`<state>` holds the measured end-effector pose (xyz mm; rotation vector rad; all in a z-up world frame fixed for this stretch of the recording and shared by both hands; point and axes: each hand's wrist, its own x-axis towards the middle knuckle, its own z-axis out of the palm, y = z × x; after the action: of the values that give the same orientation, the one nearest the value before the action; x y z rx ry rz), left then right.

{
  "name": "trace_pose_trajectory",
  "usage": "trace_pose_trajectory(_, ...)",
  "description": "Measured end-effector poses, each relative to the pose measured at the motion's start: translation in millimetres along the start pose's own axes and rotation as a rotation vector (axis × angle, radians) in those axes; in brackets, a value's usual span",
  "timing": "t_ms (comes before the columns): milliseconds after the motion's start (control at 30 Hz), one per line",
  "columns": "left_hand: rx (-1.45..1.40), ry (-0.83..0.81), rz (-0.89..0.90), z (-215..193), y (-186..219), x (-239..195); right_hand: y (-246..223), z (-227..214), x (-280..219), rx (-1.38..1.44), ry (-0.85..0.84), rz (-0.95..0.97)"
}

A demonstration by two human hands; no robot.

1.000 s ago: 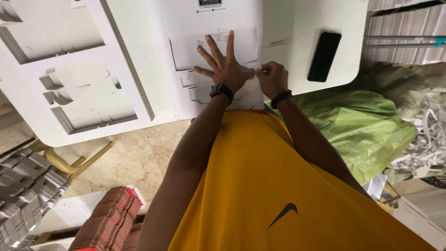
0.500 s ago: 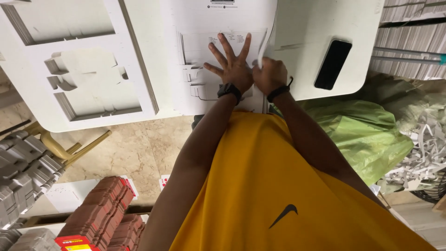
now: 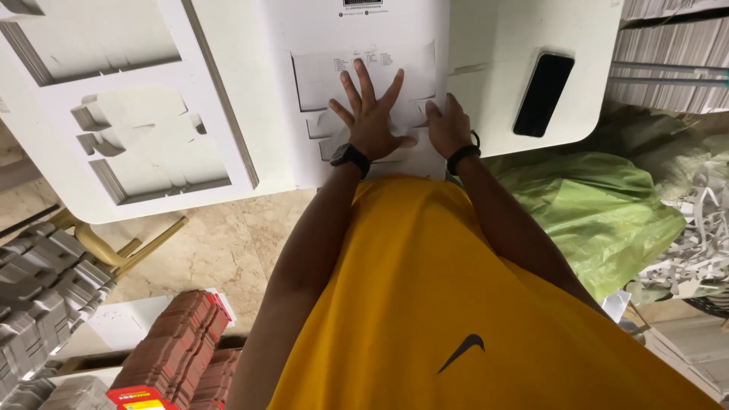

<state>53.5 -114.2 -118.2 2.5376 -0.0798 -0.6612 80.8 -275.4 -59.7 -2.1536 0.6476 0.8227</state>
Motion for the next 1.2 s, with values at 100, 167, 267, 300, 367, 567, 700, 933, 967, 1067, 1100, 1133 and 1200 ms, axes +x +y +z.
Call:
trace_pose_trajectory(100, 0.057, -0.031, -0.04, -5, 6, -1, 1, 13, -5, -0.028, 0.042, 0.057)
trace_pose_trajectory(167, 0.055, -0.051, -0.046, -11, 10, 1, 8, 14, 5, -0.009, 0.047, 0.041)
trace_pose_trajectory(267, 0.058, -0.018, -0.034, -1, 3, 0, 17, 18, 8, 0.001, 0.061, 0.018)
trace_pose_trajectory(300, 0.064, 0.034, -0.014, 6, 2, 1, 19, 16, 8, -0.008, 0.072, 0.012)
trace_pose_trajectory(367, 0.037, -0.01, -0.04, -9, 11, 0, 22, 18, 11, -0.037, 0.076, -0.037)
trace_pose_trajectory(567, 0.056, -0.015, -0.098, -8, 17, 0, 17, 23, 11, -0.037, 0.1, -0.082)
trace_pose_trajectory(700, 0.08, -0.036, -0.09, -5, 14, 3, -31, -2, -24, 0.095, -0.018, 0.134)
trace_pose_trajectory(933, 0.108, -0.02, -0.079, -3, 10, 8, -27, -7, -27, 0.202, 0.081, -0.068)
trace_pose_trajectory(967, 0.078, -0.045, -0.085, -4, 10, 6, -23, -10, -28, 0.236, 0.079, -0.119)
trace_pose_trajectory(1067, 0.044, -0.143, -0.085, -15, 12, 2, -19, -17, -26, 0.395, -0.016, -0.052)
trace_pose_trajectory(1100, 0.047, -0.202, -0.084, -23, 10, 5, -24, -18, -20, 0.522, -0.114, 0.053)
trace_pose_trajectory(1133, 0.051, -0.195, -0.088, -38, 7, -1, -16, -21, -12, 0.524, -0.118, 0.045)
trace_pose_trajectory(1200, -0.286, -0.377, 0.026, -67, -1, -12, -1, -25, 4, 0.895, -0.328, 0.208)
